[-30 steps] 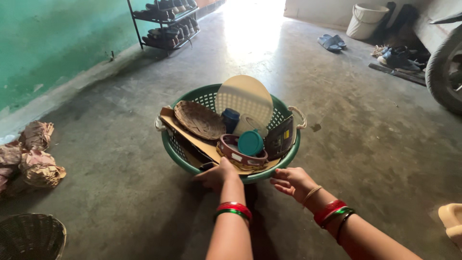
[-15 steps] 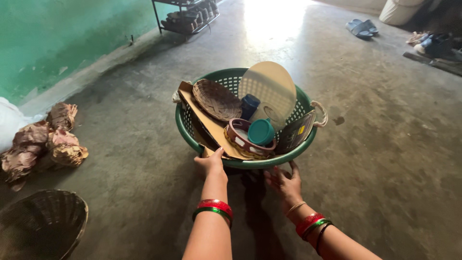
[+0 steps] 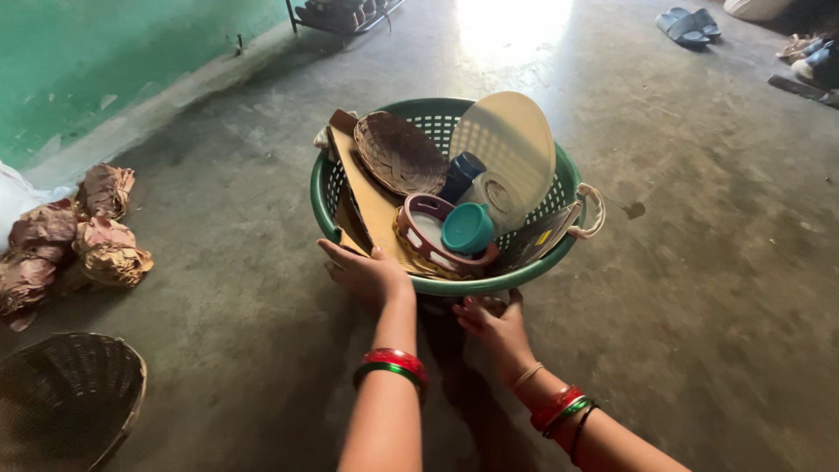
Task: The person sorts various household items from an orange basket into a green basket. They handle a plastic bottle, a pouch, a small container, a phone, and a tin can, placing each into the green basket. The person also retrieves a blue strainer from a shelf and places it into the green basket.
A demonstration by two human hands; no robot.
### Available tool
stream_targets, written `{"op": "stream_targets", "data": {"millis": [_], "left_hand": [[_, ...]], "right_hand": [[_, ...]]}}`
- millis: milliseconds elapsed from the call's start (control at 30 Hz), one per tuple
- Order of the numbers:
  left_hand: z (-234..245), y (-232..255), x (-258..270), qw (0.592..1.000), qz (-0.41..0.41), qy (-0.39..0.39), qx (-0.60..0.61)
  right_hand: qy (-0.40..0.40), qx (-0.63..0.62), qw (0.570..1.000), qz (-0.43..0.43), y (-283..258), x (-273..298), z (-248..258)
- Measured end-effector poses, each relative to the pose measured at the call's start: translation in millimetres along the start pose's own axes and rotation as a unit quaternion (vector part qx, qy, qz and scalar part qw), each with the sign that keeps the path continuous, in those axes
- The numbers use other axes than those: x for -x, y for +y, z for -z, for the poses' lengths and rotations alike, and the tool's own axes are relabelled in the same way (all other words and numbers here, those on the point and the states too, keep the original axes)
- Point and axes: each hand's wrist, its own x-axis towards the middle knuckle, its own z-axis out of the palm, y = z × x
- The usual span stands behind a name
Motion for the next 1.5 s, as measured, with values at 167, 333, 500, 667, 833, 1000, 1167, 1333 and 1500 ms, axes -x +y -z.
{"op": "stream_targets", "data": {"millis": [167,333,500,667,833,1000,1167,1333,1500], "left_hand": [[-28.6,15.8,36.5,0.994,-0.064,0.013,-0.083],[-55.9,15.9,59.8,0.992,-0.062,-0.076,-0.081],[-67.7,19.0,74.4,0.969,-0.042,-0.229,-0.077],[-54.3,36.5,93.5,0.952,-0.021,-0.284,-0.108],[-43.4,72.8,136.8,0.935,-0.044,-0.319,-0.146],[-24.4,105.9,240.9,0.879,-0.184,-0.427,-0.102],[1.7,138.3,331.7,0.796,-0.283,-0.535,-0.013],[21.9,150.1,375.9,0.754,-0.37,-0.541,0.035],[29.1,158.3,412.4,0.733,-0.385,-0.559,0.039]], "right_hand": [[-0.025,-0.109,0.994,0.014,18.4,-15.7,-15.4],[-0.09,-0.144,0.985,-0.041,22.8,-73.6,-18.6],[-0.054,0.024,0.997,0.059,3.6,-161.4,-5.3],[0.123,0.36,0.92,0.096,-38.4,-162.8,49.5],[0.118,0.627,0.746,0.191,-110.3,-80.2,121.7],[0.127,0.826,0.517,0.186,-176.6,0.2,191.7],[0.2,0.832,0.489,0.171,-245.3,48.7,261.6],[0.262,0.815,0.493,0.157,-288.1,117.7,304.7],[0.351,0.808,0.452,0.139,-346.2,176.2,329.8]]}}
